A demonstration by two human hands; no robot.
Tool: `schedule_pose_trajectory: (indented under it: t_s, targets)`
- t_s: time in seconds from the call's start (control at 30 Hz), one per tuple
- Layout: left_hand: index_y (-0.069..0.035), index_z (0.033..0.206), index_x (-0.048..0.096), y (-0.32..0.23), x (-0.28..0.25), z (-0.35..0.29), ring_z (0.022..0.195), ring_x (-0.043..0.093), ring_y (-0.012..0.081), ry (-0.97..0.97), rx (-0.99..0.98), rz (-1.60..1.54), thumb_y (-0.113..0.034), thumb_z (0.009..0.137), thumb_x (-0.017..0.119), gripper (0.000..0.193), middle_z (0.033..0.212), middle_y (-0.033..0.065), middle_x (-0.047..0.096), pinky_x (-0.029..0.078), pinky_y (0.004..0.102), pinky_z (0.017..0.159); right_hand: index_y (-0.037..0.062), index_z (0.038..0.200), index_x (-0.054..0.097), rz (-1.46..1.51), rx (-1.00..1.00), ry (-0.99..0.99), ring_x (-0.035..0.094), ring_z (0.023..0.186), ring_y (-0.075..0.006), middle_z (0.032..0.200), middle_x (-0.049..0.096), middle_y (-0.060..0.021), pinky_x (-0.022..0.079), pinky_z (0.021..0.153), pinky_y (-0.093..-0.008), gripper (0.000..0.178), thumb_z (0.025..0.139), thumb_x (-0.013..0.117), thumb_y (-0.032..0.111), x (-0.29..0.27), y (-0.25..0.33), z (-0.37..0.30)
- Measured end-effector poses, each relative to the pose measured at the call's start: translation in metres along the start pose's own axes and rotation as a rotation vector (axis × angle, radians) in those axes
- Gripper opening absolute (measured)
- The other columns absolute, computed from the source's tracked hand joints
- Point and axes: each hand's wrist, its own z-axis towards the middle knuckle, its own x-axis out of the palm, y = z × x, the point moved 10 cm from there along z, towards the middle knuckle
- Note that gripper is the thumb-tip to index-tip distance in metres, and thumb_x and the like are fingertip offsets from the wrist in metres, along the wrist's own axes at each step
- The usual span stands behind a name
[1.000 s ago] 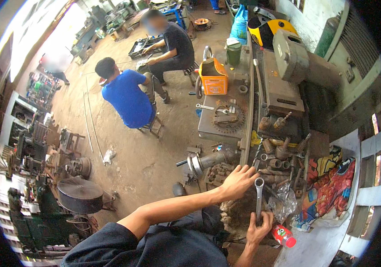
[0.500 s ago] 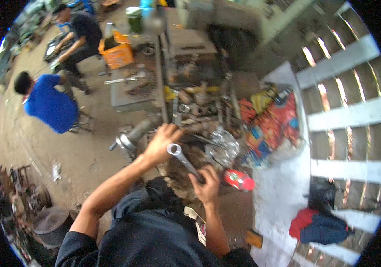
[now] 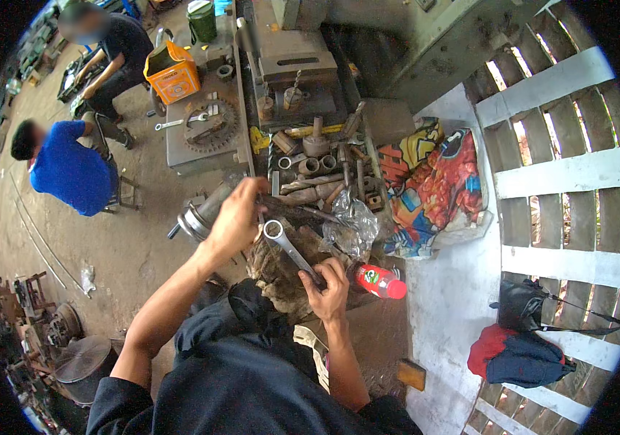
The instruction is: The person cleans a cylindrical metal part with a rag and a metal rod, then moves to a drill press and uses a wrench to tighten the chuck. The person handles the part and tools directly without visible power tools.
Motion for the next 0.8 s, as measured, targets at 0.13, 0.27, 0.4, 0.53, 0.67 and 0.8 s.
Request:
schedule_pose_trajectory:
  t_s: [0.13,0.27,0.4,0.53,0.67,0.8]
  targets:
    - [-0.004,0.129,0.050,0.022,-0.052,0.001,0.109,0.061,0.0196,-0.186,-0.177,-0.232,0.017,0.080,0.063,0.055,0.113,0.0093,0.063,0.051,0.0326,0.092,-0.0032,0.084,0.065,-0.026,0.042,-0.004,0.059,0.077,-0.0301,0.084,0.059,-0.0132,0.047,0.069,-0.0398,0.025,0.081,0.080,0.016,0.003,-0.007,0.003]
    - [-0.006,0.139,0.041,0.056,-0.088,-0.033,0.110,0.061,0.0217,-0.356,-0.276,-0.723,0.010,0.086,0.063,0.060,0.119,0.0137,0.062,0.051,0.0339,0.094,-0.0031,0.085,0.067,-0.059,0.038,-0.030,0.061,0.079,-0.0306,0.084,0.060,-0.0130,0.048,0.070,-0.0391,0.021,0.081,0.079,0.014,0.004,-0.003,0.007]
    - [-0.002,0.140,0.040,0.083,-0.073,-0.086,0.106,0.066,0.0248,-0.377,-0.424,-1.290,0.000,0.090,0.066,0.056,0.128,0.0209,0.059,0.058,0.0326,0.080,-0.0007,0.093,0.067,-0.082,0.037,-0.137,0.061,0.080,-0.0257,0.086,0.061,-0.0109,0.047,0.071,-0.0368,0.020,0.084,0.077,0.013,-0.003,0.005,0.013]
    - [-0.001,0.147,0.037,0.094,-0.046,-0.143,0.105,0.060,0.0228,-0.367,-0.603,-1.322,-0.026,0.093,0.067,0.067,0.133,0.0159,0.054,0.053,0.0384,0.089,0.0019,0.105,0.065,-0.133,0.040,-0.269,0.057,0.079,-0.0207,0.090,0.061,-0.0087,0.047,0.071,-0.0332,0.024,0.087,0.074,0.015,-0.019,0.006,0.035]
    - [-0.003,0.146,0.037,0.113,-0.028,-0.170,0.100,0.061,0.0214,-0.377,-0.733,-1.404,-0.031,0.101,0.055,0.056,0.125,0.0123,0.060,0.053,0.0380,0.086,0.0013,0.111,0.064,-0.444,-0.037,-0.163,0.057,0.103,-0.0369,0.103,0.058,-0.0194,0.045,0.089,-0.0466,0.032,0.088,0.071,0.023,-0.011,0.007,0.064]
    - [-0.008,0.143,0.040,0.125,-0.023,-0.175,0.103,0.060,0.0258,-0.374,-0.699,-1.688,-0.044,0.101,0.050,0.056,0.113,0.0076,0.060,0.052,0.0447,0.087,0.0003,0.123,0.061,-0.430,0.137,-0.078,0.055,0.111,-0.0419,0.118,0.056,-0.0235,0.045,0.094,-0.0478,0.038,0.088,0.069,0.013,0.002,-0.023,0.060]
